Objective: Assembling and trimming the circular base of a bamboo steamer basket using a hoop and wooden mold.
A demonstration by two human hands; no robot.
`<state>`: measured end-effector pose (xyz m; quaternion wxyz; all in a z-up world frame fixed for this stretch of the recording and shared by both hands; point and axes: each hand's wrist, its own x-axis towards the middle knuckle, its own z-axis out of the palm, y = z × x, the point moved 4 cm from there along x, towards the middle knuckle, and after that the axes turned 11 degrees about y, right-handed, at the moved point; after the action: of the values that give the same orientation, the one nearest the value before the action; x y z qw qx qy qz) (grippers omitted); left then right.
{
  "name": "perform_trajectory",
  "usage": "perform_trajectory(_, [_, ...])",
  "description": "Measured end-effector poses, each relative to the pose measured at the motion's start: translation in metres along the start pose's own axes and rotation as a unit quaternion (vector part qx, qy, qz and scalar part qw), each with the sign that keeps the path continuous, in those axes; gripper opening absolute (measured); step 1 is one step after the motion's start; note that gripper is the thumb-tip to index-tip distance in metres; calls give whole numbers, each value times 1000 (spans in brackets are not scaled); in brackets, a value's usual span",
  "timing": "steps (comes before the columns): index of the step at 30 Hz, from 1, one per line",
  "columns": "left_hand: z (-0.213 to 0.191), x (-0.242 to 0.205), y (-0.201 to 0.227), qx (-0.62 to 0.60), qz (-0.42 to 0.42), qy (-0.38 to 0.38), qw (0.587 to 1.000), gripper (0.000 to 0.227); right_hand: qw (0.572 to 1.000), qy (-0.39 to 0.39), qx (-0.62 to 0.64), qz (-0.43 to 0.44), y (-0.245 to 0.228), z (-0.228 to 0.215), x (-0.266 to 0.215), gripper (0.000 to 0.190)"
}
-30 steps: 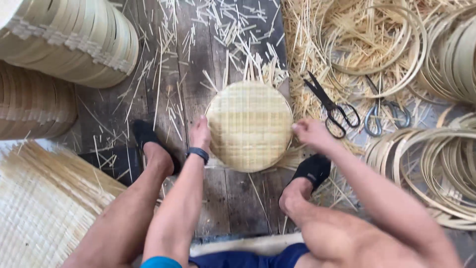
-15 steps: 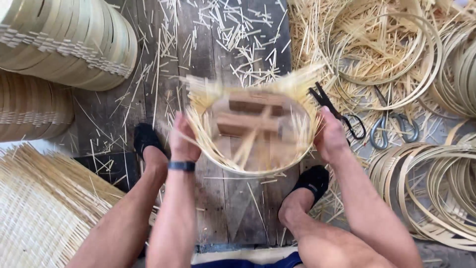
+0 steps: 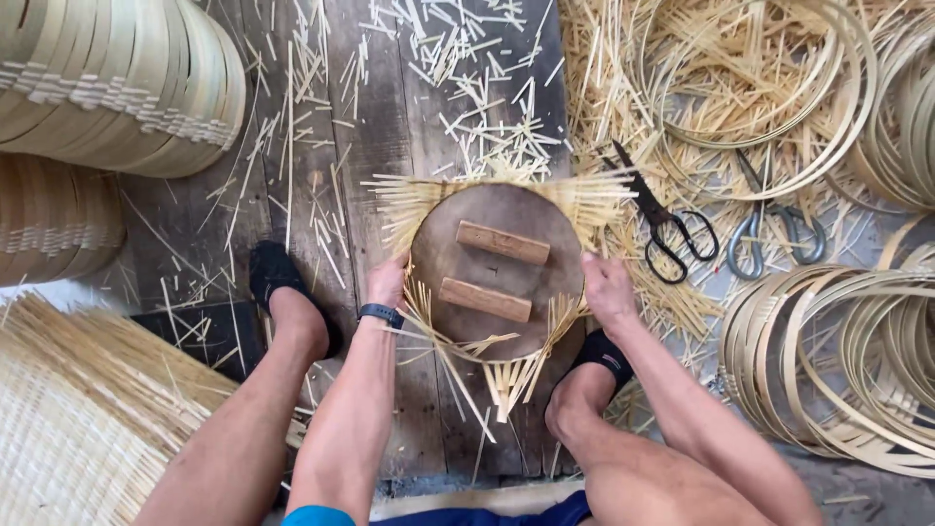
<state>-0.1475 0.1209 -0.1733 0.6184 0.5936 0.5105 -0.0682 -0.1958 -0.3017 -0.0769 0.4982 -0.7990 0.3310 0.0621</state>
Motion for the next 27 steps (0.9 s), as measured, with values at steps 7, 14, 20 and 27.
perform_trajectory(7, [41,-52,103,118,153,23,981,33,993,8,-104,-46,24,-56,30,43])
perform_trajectory(14, [139,-211,86,443,378,91,808,111,924,78,-363,-96,65,-102,101,77])
perform_trajectory(20, [145,-221,76,571,408,15,712,126,911,-44,-408,-43,63,-110,111,64])
perform_trajectory(27, [112,-217,103,497,355,67,789,150,903,-58,-426,-14,-1,-144,28,67])
